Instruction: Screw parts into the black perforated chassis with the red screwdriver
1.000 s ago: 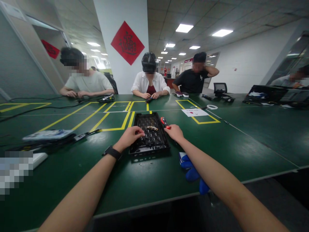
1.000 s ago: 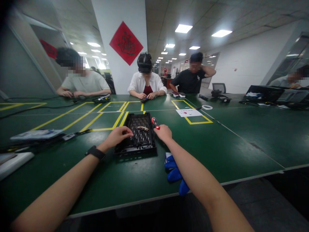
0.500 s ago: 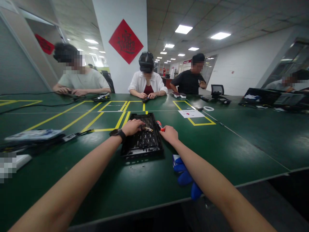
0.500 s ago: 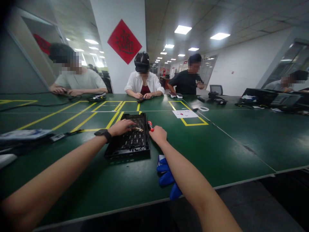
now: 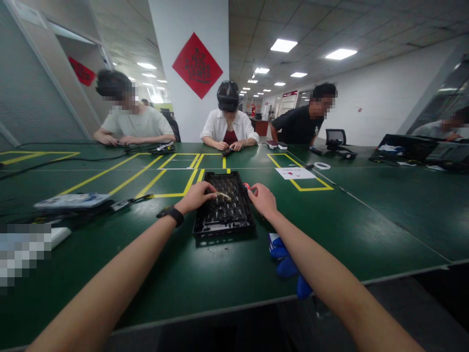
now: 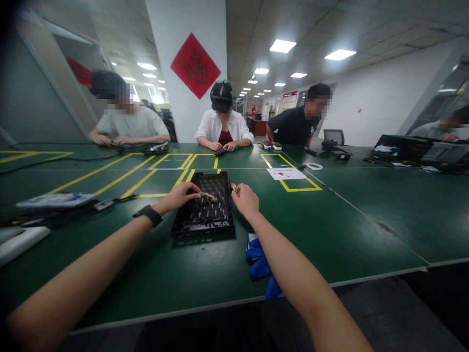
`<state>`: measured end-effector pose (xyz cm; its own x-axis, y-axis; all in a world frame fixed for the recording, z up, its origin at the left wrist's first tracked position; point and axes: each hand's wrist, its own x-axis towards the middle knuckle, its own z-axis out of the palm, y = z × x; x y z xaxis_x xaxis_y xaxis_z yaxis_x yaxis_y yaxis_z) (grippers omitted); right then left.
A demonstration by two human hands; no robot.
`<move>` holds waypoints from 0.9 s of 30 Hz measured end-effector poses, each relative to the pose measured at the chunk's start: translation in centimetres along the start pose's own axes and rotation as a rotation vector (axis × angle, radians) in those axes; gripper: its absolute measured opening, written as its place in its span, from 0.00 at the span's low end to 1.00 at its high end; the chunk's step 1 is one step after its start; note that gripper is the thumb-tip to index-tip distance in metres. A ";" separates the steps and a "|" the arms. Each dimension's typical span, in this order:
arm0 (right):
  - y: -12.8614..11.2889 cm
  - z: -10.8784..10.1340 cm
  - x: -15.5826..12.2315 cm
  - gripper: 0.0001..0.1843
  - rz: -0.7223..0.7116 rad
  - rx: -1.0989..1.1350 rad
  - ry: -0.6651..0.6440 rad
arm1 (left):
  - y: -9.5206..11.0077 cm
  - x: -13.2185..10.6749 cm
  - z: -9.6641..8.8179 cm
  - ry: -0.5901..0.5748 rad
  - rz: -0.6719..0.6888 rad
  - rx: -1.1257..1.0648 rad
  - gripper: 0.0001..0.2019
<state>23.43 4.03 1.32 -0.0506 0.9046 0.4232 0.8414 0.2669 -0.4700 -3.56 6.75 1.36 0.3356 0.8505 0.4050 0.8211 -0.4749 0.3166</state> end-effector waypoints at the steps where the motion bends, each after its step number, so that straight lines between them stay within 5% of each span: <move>1: -0.3 -0.1 -0.1 0.14 -0.045 0.039 0.024 | 0.1 -0.7 -0.1 0.056 -0.028 -0.078 0.14; 6: -1.8 0.0 -0.7 0.11 -0.281 0.276 0.034 | 1.9 -3.6 -0.2 0.238 -0.020 -0.242 0.12; 13: -2.4 1.3 -0.6 0.17 -0.364 0.670 -0.235 | 4.5 -4.0 0.1 0.317 0.070 -0.389 0.11; 22: -2.7 1.2 -0.7 0.15 -0.304 0.592 -0.298 | 4.9 -4.2 0.0 0.238 0.100 -0.426 0.13; 27: -3.2 0.4 -0.9 0.13 -0.376 0.521 -0.278 | 3.1 -3.8 0.5 0.349 0.009 -0.458 0.17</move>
<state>20.55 2.49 2.12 -0.4818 0.7525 0.4490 0.3757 0.6403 -0.6700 -2.11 2.17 0.37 0.1052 0.7578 0.6439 0.5088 -0.5973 0.6199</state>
